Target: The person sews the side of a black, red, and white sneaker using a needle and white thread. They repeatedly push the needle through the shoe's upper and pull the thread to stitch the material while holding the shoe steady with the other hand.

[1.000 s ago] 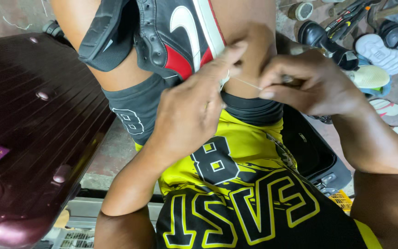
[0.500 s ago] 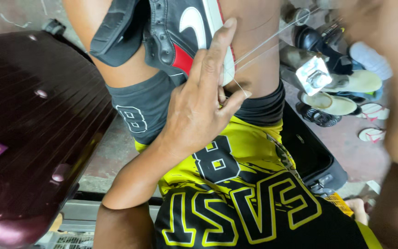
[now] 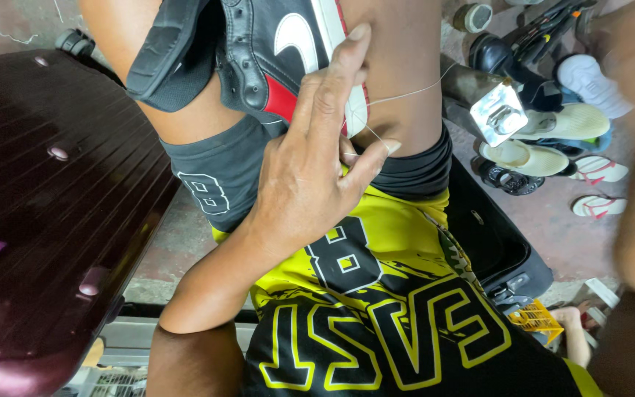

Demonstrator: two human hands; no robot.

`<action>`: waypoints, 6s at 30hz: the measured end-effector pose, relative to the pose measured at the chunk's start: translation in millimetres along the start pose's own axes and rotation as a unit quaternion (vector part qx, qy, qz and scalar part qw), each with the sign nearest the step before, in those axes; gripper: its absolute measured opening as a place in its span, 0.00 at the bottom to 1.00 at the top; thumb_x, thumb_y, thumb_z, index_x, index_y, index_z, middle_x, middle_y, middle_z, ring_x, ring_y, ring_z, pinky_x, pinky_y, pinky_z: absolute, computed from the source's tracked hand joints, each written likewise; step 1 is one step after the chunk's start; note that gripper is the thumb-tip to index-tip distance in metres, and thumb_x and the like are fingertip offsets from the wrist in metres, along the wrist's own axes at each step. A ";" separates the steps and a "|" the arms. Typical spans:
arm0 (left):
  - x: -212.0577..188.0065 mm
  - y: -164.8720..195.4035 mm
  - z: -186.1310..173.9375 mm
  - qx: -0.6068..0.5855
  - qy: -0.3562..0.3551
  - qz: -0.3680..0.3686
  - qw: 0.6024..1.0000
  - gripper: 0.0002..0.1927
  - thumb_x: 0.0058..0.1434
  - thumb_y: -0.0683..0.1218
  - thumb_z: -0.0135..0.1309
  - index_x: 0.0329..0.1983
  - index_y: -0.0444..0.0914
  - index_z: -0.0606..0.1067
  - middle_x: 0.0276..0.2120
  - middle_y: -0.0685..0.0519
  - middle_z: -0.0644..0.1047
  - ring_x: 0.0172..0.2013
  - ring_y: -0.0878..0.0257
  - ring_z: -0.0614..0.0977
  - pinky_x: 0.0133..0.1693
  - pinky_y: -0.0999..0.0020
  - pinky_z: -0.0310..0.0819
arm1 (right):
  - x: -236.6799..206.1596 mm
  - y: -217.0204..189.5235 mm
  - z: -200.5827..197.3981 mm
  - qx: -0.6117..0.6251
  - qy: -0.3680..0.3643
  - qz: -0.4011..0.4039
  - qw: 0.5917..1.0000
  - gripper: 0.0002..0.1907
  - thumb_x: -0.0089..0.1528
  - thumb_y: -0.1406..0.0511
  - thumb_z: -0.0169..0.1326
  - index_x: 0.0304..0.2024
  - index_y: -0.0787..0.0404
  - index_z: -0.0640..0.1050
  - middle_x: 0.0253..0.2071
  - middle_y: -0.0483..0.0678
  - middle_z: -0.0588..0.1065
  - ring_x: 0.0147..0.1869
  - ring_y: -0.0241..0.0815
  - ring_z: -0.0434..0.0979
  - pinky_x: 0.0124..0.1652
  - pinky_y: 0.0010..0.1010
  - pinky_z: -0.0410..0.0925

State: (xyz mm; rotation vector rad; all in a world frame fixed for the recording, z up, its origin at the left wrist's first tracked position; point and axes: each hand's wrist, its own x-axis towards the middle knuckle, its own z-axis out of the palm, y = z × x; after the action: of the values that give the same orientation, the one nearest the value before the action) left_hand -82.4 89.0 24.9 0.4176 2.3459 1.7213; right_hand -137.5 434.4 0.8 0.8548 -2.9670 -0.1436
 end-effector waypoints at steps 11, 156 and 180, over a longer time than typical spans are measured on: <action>-17.4 -0.2 -13.7 0.073 0.193 0.073 0.976 0.14 0.64 0.36 0.57 0.51 0.39 0.73 0.51 0.47 0.73 0.44 0.51 0.82 0.46 0.63 0.79 | 18.9 -135.7 -6.3 0.636 0.021 0.107 0.764 0.16 0.72 0.64 0.45 0.59 0.65 0.71 0.33 0.45 0.70 0.30 0.34 0.67 0.33 0.25 0.62; -5.4 -83.4 -33.3 -0.047 0.040 -0.047 0.997 0.09 0.69 0.44 0.60 0.35 0.35 0.76 0.25 0.48 0.76 0.26 0.52 0.76 0.35 0.60 0.69 | 92.4 -150.1 -39.8 0.066 0.041 -0.180 0.981 0.12 0.58 0.64 0.60 0.42 0.59 0.77 0.36 0.42 0.70 0.40 0.35 0.73 0.32 0.24 0.65; -94.2 -50.7 -94.3 0.079 0.289 -0.124 0.946 0.05 0.66 0.37 0.58 0.40 0.29 0.74 0.49 0.41 0.76 0.33 0.64 0.74 0.32 0.71 0.69 | 29.7 -60.8 56.8 0.600 -0.027 0.151 0.785 0.07 0.61 0.69 0.64 0.36 0.66 0.80 0.32 0.51 0.75 0.32 0.39 0.74 0.34 0.28 0.63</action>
State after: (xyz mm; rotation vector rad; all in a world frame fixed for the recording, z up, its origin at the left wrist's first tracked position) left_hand -30.0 -42.0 4.5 -0.4123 2.7818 1.7039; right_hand -134.7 371.7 -61.3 0.3041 -2.8999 1.8859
